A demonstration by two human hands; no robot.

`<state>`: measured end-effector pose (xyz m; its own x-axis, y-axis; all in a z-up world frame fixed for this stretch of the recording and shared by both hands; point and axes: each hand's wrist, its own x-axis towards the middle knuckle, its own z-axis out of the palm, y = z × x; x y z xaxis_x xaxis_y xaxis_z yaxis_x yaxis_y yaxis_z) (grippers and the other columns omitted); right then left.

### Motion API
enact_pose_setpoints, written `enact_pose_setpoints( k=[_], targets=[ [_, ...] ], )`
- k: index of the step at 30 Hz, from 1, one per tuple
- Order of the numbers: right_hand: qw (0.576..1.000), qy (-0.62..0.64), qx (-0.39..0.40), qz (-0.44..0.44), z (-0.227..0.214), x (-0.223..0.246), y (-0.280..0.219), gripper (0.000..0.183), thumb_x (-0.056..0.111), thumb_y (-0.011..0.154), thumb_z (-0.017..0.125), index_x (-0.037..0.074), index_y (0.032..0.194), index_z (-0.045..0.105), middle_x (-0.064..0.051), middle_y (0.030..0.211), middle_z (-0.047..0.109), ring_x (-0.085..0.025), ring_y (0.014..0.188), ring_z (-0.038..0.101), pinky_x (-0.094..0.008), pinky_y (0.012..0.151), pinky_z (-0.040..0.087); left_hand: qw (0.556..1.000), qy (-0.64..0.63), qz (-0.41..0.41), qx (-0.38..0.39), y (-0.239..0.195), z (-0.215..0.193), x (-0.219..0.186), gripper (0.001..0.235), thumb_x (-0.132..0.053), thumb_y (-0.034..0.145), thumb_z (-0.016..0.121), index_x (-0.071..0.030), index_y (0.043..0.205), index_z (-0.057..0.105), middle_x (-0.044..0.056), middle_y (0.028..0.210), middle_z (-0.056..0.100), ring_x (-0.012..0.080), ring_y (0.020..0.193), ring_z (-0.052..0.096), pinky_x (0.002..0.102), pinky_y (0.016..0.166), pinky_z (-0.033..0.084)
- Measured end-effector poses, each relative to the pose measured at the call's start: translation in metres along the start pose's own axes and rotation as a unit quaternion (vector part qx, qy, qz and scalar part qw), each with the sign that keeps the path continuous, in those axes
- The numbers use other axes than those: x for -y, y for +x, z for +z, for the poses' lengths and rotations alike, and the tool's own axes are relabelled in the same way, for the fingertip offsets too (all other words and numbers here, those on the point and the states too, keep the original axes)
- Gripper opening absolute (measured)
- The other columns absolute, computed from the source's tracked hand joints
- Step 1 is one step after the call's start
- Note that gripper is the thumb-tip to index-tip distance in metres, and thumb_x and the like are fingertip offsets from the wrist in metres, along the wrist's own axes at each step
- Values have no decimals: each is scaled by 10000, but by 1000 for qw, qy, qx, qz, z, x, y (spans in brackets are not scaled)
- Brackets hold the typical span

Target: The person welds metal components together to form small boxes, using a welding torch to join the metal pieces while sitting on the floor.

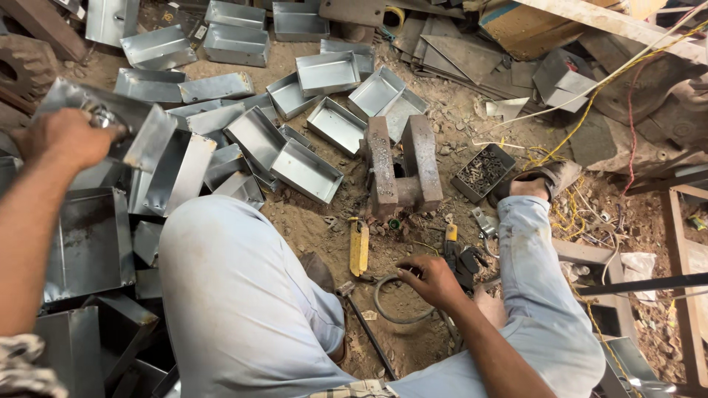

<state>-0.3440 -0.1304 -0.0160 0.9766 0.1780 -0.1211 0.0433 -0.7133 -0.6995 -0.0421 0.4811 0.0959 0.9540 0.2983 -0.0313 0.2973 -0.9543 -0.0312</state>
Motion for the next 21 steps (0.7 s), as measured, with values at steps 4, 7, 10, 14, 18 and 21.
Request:
enact_pose_setpoints(
  k=[4,7,10,14,18,21],
  targets=[
    [1000,-7,-11,-20,2,-1,1,297,284,890,735,81,1101,778,-126,1043,786,-248,885,767,-375,773,611,993,-109,43,-27,-42,-76,-34,450,-567,996,705,-137,1077,807,189,1075,760,424,1042,691,576,953,509],
    [1000,-1,-4,10,-1,8,3,317,313,897,728,109,1135,773,-110,1066,786,-228,890,768,-366,779,622,966,-213,129,-69,-82,-120,-75,303,-338,996,695,-122,1189,782,166,1048,751,351,953,725,532,848,568],
    [999,8,-37,-6,-15,35,2,439,321,876,748,125,1265,697,-125,1223,716,-234,958,745,-380,842,610,838,-491,183,150,-117,-140,-124,361,-358,914,714,-103,1170,720,135,1034,741,241,883,720,469,781,612],
    [969,-56,-218,-105,-53,92,-3,1139,471,640,905,131,1562,329,-175,1438,499,-324,1275,552,-494,1094,473,611,-577,432,328,-155,-139,-196,343,-364,925,704,-105,1148,731,93,1152,719,159,1018,708,403,898,605],
    [909,3,-359,-211,-92,125,-10,1383,633,620,900,114,1665,158,-184,1634,345,-322,1489,455,-501,1233,453,712,-526,236,401,-218,-113,-285,425,-350,913,670,-46,1208,703,150,1296,702,204,1237,605,445,1041,452],
    [877,117,-394,-249,-94,119,7,1412,637,665,902,106,1699,101,-166,1727,298,-317,1548,374,-500,1285,383,596,-603,224,481,-245,-81,-315,457,-344,937,645,-44,1280,669,188,1334,672,267,1253,593,473,1040,441]
  ],
)
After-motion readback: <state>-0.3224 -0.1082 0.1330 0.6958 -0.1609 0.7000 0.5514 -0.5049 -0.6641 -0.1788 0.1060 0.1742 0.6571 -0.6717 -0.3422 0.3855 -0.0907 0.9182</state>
